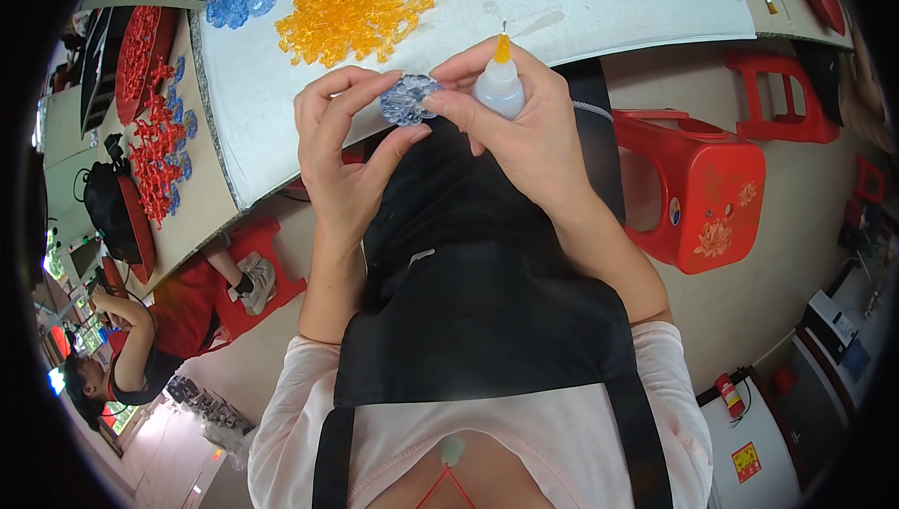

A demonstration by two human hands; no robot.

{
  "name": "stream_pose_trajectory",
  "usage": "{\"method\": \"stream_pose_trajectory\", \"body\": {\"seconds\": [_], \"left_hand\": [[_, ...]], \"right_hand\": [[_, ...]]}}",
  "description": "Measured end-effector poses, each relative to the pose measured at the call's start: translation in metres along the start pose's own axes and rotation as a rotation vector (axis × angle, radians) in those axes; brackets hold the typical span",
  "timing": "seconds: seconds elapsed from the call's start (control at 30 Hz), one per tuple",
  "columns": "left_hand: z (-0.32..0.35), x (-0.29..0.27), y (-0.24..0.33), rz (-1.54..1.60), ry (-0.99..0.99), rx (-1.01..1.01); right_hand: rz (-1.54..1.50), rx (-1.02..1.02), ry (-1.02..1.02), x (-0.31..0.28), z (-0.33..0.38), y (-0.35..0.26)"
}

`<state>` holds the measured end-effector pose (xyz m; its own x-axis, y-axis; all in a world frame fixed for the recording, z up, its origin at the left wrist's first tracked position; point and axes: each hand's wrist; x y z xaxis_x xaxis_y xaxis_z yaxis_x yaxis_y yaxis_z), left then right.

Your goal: The person assembles plastic ornaments by applying glue to blue bases with a glue bottle and attaching small yellow pieces to them by hand.

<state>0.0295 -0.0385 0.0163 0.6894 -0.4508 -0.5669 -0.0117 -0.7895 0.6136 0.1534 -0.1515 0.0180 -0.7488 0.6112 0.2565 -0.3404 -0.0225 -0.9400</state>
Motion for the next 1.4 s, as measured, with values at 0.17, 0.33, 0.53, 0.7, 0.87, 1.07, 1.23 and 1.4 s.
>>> {"method": "stream_pose_trajectory", "body": {"seconds": [0.17,0.33,0.53,0.7,0.87,1.07,1.23,1.4], "left_hand": [[0.001,-0.015,-0.011,-0.310,-0.050,-0.052],[0.014,-0.027,-0.026,-0.369,-0.100,-0.143],[0.015,-0.035,-0.024,-0.354,-0.122,-0.199],[0.023,-0.052,-0.034,-0.344,-0.090,-0.212],[0.028,-0.059,-0.038,-0.313,-0.063,-0.259],[0.031,-0.058,-0.038,-0.296,-0.057,-0.264],[0.015,-0.046,-0.032,-0.266,-0.092,-0.210],[0.016,-0.036,-0.030,-0.261,-0.115,-0.179]], "right_hand": [[0.024,-0.019,0.050,-0.003,0.000,0.000],[0.032,0.000,0.084,-0.008,0.002,0.006],[0.062,0.015,0.059,-0.004,0.002,0.006],[0.076,0.030,0.069,-0.005,0.005,0.004],[0.095,-0.050,0.018,-0.005,0.004,0.006],[0.146,-0.096,-0.113,-0.013,0.011,0.008],[0.127,-0.109,-0.111,-0.008,0.006,0.007],[0.111,-0.116,-0.121,-0.008,0.004,0.008]]}}
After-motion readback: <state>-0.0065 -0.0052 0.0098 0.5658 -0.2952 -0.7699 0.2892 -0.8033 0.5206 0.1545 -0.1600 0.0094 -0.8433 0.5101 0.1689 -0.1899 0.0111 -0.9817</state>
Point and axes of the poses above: each hand's wrist, its own z-axis away from the middle knuckle, its own x-axis out of the palm, y = z × x, and after that the axes turned 9 degrees about x, right-handed
